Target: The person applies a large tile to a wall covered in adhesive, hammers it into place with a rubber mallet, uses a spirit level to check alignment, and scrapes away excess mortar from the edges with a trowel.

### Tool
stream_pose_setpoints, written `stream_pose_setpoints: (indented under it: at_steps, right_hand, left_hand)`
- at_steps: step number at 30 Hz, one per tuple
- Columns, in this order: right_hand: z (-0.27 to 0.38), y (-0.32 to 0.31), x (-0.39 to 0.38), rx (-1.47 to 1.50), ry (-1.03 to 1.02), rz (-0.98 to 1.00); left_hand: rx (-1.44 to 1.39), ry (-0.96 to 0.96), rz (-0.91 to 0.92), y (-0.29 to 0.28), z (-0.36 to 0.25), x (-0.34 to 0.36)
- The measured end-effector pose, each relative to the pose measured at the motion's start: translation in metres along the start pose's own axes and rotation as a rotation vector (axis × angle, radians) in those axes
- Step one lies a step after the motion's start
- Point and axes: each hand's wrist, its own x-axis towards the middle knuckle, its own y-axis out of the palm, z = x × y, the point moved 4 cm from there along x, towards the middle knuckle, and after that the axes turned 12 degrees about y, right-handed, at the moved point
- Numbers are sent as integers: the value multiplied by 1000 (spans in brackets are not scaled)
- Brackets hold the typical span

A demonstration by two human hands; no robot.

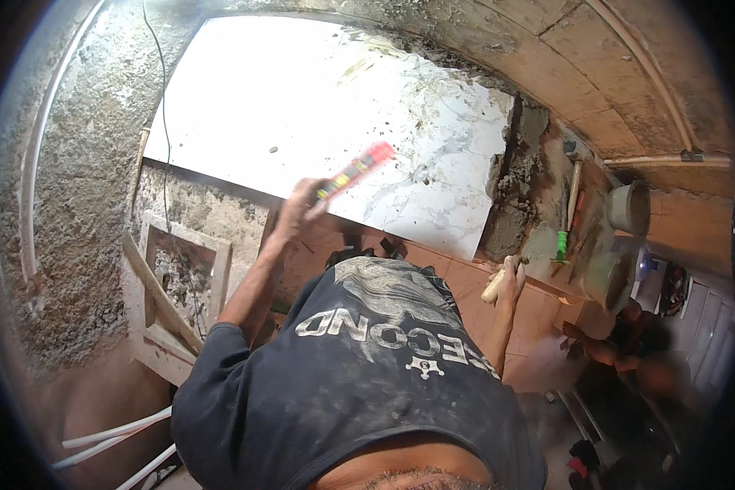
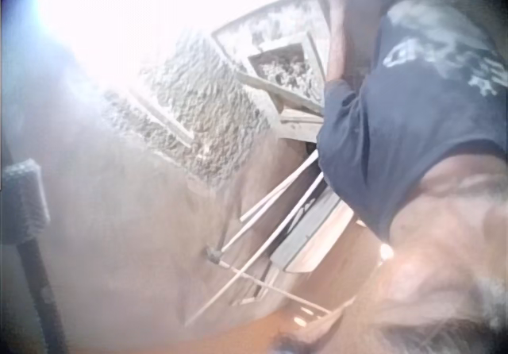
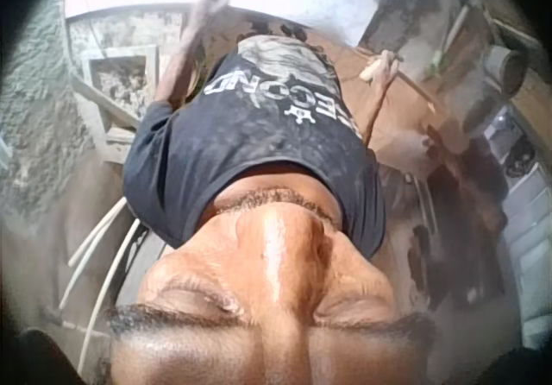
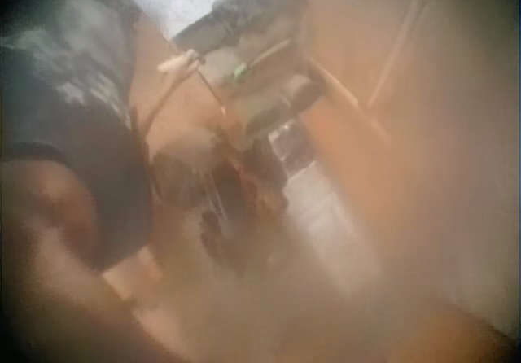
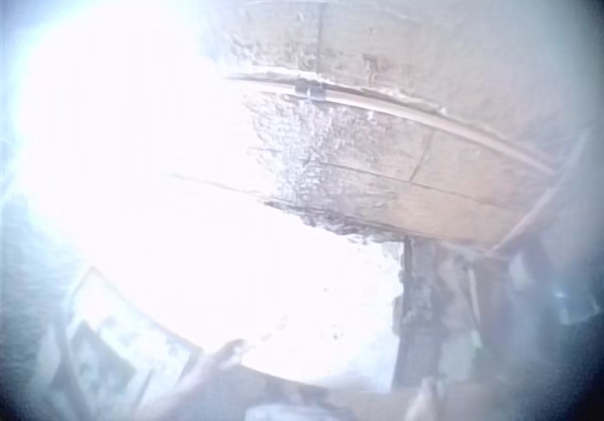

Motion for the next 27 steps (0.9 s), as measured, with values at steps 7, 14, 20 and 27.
stream_pose_setpoints:
  at_steps: [7,14,20,27]
  right_hand:
    - [11,14,-6,-71,-93,36]
    - [-15,11,-11,-39,-21,16]
    - [-16,14,-28,-74,11,12]
    - [-20,19,-22,-74,27,30]
  left_hand:
    - [41,177,626,51,-41,12]
    - [208,321,695,66,-13,21]
    - [162,290,442,43,-37,-5]
    - [-143,-106,300,39,-33,-72]
